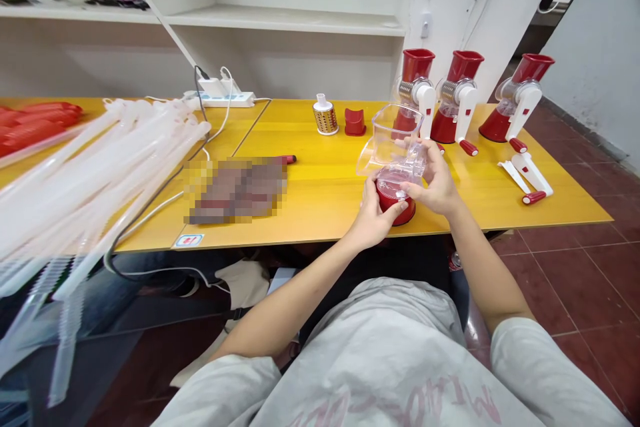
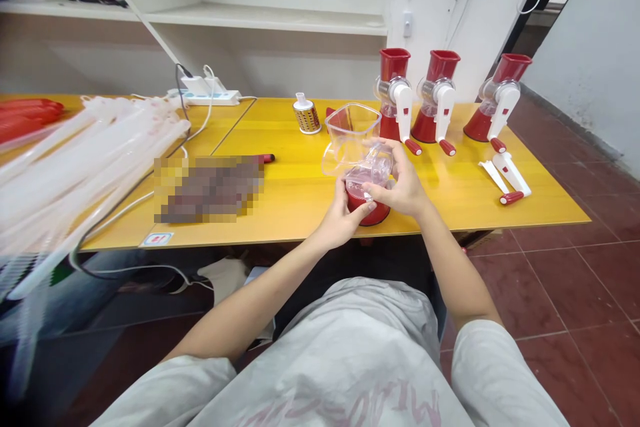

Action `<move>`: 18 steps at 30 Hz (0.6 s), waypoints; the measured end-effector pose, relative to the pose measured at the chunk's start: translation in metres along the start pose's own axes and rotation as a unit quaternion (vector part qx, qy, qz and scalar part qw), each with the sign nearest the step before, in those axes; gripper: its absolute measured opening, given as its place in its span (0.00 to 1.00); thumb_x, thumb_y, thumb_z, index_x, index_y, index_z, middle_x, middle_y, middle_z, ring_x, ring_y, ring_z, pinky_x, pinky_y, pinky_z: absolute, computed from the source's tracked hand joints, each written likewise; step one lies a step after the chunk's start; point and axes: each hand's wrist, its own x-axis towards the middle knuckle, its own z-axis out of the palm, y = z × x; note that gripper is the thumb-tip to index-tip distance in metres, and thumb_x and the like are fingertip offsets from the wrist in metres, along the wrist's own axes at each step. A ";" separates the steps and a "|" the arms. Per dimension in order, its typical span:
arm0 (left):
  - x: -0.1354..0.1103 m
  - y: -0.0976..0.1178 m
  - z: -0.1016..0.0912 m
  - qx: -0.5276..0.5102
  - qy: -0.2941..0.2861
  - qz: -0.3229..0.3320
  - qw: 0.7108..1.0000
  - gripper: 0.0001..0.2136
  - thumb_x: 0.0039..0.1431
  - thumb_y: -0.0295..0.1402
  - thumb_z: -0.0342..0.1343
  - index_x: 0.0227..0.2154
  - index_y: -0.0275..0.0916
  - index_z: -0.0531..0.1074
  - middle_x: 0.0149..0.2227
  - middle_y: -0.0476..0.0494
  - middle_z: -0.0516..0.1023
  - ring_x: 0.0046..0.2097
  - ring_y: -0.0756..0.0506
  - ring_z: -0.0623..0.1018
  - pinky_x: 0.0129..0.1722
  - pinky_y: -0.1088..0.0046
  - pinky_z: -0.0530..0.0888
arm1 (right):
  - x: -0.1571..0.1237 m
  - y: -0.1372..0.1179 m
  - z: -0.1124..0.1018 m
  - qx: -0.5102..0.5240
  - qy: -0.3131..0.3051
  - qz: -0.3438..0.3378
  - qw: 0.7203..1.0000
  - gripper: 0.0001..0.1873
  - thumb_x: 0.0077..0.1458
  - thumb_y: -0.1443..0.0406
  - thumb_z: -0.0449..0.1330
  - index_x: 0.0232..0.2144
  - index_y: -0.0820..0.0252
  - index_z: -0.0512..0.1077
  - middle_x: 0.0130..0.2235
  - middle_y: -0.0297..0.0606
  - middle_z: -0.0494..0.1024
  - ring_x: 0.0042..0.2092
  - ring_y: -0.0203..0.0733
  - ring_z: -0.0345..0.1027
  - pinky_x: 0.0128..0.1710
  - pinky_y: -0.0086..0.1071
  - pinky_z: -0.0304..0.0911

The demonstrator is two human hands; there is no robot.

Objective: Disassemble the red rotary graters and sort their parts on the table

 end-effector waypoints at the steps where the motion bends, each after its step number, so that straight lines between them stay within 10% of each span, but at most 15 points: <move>1: 0.000 0.000 0.000 -0.002 -0.004 0.003 1.000 0.54 0.73 0.57 0.83 0.89 0.52 0.58 0.89 0.29 0.68 0.92 0.23 0.67 0.96 0.33 0.60 | 0.001 0.001 -0.001 0.017 -0.007 0.008 1.000 0.67 0.52 0.26 0.87 0.81 0.39 0.69 0.85 0.53 0.76 0.77 0.73 0.84 0.74 0.67 0.88; 18: 0.018 0.014 -0.020 -0.071 -0.104 -0.007 0.992 0.55 0.68 0.61 0.85 0.85 0.46 0.62 0.86 0.25 0.73 0.90 0.21 0.72 0.95 0.31 0.64 | 0.005 0.008 -0.019 0.117 -0.057 0.057 0.990 0.64 0.48 0.33 0.93 0.76 0.37 0.71 0.83 0.49 0.80 0.87 0.72 0.72 0.84 0.66 0.78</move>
